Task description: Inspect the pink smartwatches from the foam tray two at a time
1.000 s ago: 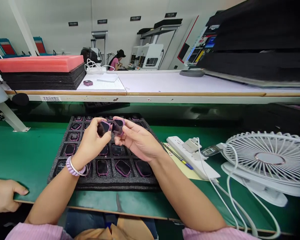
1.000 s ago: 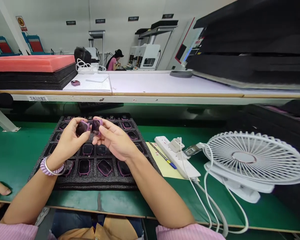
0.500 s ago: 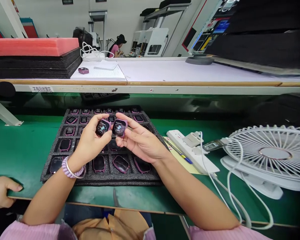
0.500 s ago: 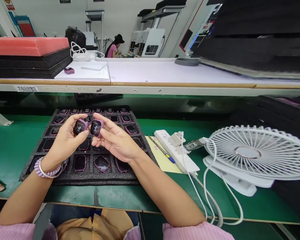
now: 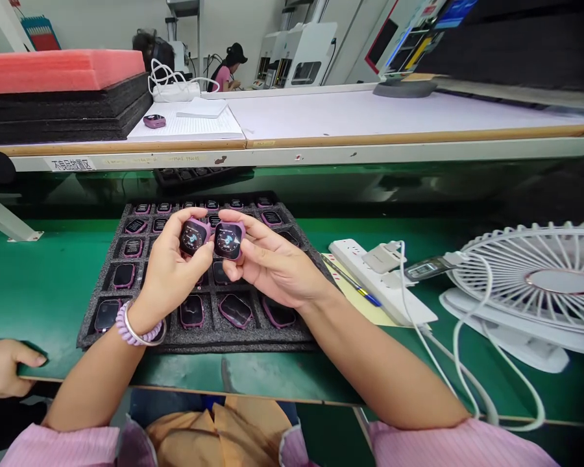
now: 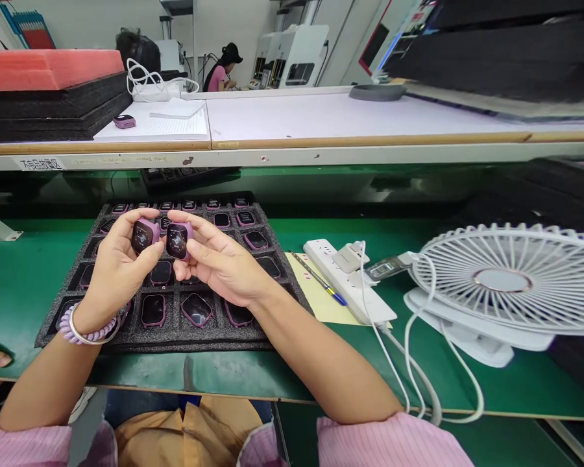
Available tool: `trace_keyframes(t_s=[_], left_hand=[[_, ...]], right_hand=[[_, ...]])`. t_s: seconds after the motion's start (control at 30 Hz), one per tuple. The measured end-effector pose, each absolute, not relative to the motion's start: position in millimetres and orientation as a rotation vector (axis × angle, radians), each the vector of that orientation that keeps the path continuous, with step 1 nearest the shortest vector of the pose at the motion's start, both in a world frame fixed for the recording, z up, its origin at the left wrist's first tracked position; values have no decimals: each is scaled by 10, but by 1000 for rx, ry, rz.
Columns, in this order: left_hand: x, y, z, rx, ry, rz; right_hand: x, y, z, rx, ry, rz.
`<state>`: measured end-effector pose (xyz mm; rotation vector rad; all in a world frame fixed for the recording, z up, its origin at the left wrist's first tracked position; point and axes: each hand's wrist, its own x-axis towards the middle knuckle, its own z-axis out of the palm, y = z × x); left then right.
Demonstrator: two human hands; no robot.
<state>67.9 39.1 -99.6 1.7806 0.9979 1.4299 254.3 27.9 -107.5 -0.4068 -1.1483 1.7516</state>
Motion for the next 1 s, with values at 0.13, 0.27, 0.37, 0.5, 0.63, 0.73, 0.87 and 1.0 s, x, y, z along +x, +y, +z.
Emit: trace_keyframes(t_s=[0.13, 0.27, 0.37, 0.5, 0.63, 0.73, 0.87, 1.0], left_hand=[[675, 399, -995, 1801, 1011, 1414], [672, 405, -993, 1803, 1011, 1435], [669, 406, -1001, 1834, 1026, 1433], [667, 405, -1008, 1875, 1039, 1424], [668, 406, -1009, 1822, 1032, 1431], [664, 406, -1009, 1834, 1036, 1433], [661, 403, -998, 1879, 1058, 1432], [661, 404, -991, 1864, 1039, 1444]], right_hand=[[2538, 283, -1086, -433, -1166, 1726], [2535, 290, -1080, -461, -1171, 1705], [2534, 291, -1078, -447, -1165, 1699], [2533, 287, -1084, -431, -1167, 1698], [2535, 293, -1093, -425, -1161, 1715], [2538, 300, -1098, -443, -1168, 1696], [2539, 298, -1101, -416, -1175, 1692], [2540, 295, -1097, -433, -1169, 1703]])
